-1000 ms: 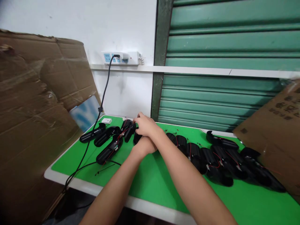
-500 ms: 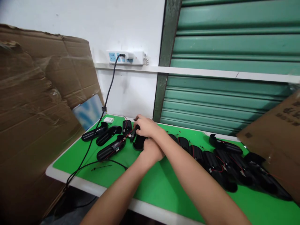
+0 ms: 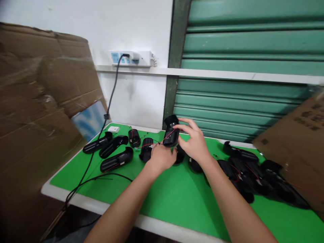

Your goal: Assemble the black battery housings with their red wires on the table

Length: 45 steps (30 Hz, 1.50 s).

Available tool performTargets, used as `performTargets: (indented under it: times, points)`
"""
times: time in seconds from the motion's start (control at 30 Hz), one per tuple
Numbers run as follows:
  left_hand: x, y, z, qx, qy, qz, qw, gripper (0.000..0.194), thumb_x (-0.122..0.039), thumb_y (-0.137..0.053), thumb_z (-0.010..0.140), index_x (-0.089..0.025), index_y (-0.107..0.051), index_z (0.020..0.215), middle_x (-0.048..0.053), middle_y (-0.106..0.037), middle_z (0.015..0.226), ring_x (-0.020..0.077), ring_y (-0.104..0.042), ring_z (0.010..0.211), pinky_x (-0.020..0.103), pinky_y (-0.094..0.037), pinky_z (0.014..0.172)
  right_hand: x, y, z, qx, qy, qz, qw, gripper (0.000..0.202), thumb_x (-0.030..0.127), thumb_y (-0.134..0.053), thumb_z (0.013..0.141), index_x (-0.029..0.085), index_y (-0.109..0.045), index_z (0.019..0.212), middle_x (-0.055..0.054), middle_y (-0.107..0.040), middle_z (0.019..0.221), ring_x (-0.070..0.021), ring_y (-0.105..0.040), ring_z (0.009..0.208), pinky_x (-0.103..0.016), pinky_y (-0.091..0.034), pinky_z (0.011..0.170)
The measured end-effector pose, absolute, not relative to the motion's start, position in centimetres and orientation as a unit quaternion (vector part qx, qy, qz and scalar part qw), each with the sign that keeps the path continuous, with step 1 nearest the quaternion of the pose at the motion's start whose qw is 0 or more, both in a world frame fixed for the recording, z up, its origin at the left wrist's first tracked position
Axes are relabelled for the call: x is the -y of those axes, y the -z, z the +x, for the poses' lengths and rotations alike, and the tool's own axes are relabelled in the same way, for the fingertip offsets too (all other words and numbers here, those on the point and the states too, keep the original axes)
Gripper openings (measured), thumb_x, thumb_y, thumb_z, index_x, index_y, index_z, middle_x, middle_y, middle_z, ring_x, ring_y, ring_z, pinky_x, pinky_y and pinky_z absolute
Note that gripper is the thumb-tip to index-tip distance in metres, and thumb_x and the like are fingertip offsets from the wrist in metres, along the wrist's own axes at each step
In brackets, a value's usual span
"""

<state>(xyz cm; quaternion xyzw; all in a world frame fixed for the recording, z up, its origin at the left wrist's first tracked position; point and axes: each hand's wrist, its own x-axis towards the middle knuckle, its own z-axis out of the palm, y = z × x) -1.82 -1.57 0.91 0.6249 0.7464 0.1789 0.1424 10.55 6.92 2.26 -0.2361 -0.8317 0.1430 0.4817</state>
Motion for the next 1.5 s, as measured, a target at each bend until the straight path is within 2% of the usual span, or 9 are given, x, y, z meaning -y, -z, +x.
performTargets:
  times: [0.13,0.27,0.4,0.47,0.63,0.73,0.87,1.27,1.5]
  points:
    - [0.7,-0.9,-2.5,-0.713,-0.223,0.646,0.158,0.042,-0.022,-0.038,0.096,-0.005,-0.071,0.116,0.027,-0.069,0.121,0.0377,-0.063,0.121,0.052,-0.044,0.108,-6.8,-0.7,14.2,0.747,-0.241,-0.258,0.564,0.024,0.023,-0.072,0.083,0.024,-0.074,0.107,-0.012,-0.061,0.134,-0.0236,-0.069,0.118,-0.040,-0.059,0.099]
    - [-0.3,-1.3,-3.3,-0.653,-0.265,0.678,0.209,0.037,-0.014,-0.039,0.092,-0.013,-0.069,0.115,0.016,-0.072,0.121,0.0248,-0.066,0.116,0.037,-0.049,0.104,-6.5,0.3,16.0,0.733,-0.253,-0.280,0.566,0.025,0.025,-0.072,0.083,0.023,-0.074,0.108,-0.013,-0.061,0.136,-0.0239,-0.068,0.119,-0.040,-0.059,0.100]
    - [-0.2,-2.0,-4.1,-0.571,-0.347,0.609,0.427,0.057,-0.017,-0.057,0.076,-0.018,-0.057,0.132,0.010,-0.071,0.123,0.0164,-0.066,0.084,0.028,-0.052,0.071,-6.1,0.1,16.8,0.738,-0.183,-0.329,0.559,0.023,0.022,-0.064,0.088,0.023,-0.074,0.109,-0.013,-0.061,0.136,-0.0248,-0.069,0.116,-0.044,-0.061,0.097]
    - [0.1,-2.5,-4.4,-0.511,-0.400,0.544,0.532,0.068,-0.019,-0.063,0.067,-0.021,-0.055,0.135,0.009,-0.069,0.123,0.0135,-0.062,0.078,0.025,-0.047,0.066,-6.0,0.0,17.0,0.737,-0.158,-0.341,0.562,0.024,0.020,-0.061,0.089,0.023,-0.074,0.109,-0.013,-0.061,0.135,-0.0255,-0.067,0.119,-0.044,-0.063,0.095]
    - [0.2,-3.2,-4.6,-0.430,-0.495,0.418,0.629,0.046,-0.031,-0.069,0.069,-0.019,-0.071,0.113,0.010,-0.072,0.107,0.0142,-0.060,0.075,0.025,-0.045,0.063,-6.2,-0.1,17.2,0.732,-0.143,-0.355,0.564,0.027,0.018,-0.059,0.088,0.024,-0.074,0.110,-0.012,-0.061,0.136,-0.0246,-0.066,0.121,-0.041,-0.065,0.091]
    - [-0.4,-3.0,-4.4,-0.441,-0.540,0.391,0.601,0.033,-0.039,-0.071,0.076,-0.015,-0.074,0.100,0.009,-0.072,0.095,0.0129,-0.059,0.072,0.025,-0.047,0.064,-6.2,0.0,17.3,0.728,-0.140,-0.356,0.569,0.026,0.018,-0.060,0.088,0.024,-0.074,0.109,-0.012,-0.061,0.135,-0.0249,-0.066,0.120,-0.040,-0.065,0.089]
    - [-1.0,-2.6,-4.0,-0.461,-0.587,0.365,0.557,0.023,-0.032,-0.077,0.073,-0.014,-0.070,0.085,0.001,-0.066,0.078,0.0092,-0.058,0.067,0.023,-0.049,0.067,-6.2,-0.1,17.4,0.730,-0.114,-0.361,0.568,0.029,0.015,-0.059,0.087,0.023,-0.074,0.110,-0.012,-0.061,0.135,-0.0250,-0.066,0.119,-0.040,-0.065,0.089]
    - [-0.9,-2.5,-4.0,-0.484,-0.588,0.381,0.524,0.033,-0.038,-0.082,0.065,-0.016,-0.065,0.083,0.000,-0.064,0.079,0.0104,-0.059,0.068,0.026,-0.049,0.069,-6.1,0.1,17.3,0.751,-0.061,-0.372,0.542,0.031,0.013,-0.059,0.086,0.025,-0.073,0.111,-0.011,-0.060,0.138,-0.0258,-0.066,0.120,-0.045,-0.061,0.097]
    - [-0.9,-1.8,-3.9,-0.507,-0.529,0.544,0.409,0.030,-0.046,-0.075,0.075,-0.019,-0.062,0.076,-0.001,-0.062,0.072,0.0133,-0.056,0.066,0.026,-0.045,0.064,-5.9,-0.1,17.4,0.760,-0.039,-0.374,0.531,0.028,0.015,-0.058,0.088,0.023,-0.073,0.110,-0.013,-0.060,0.138,-0.0275,-0.063,0.124,-0.043,-0.061,0.096]
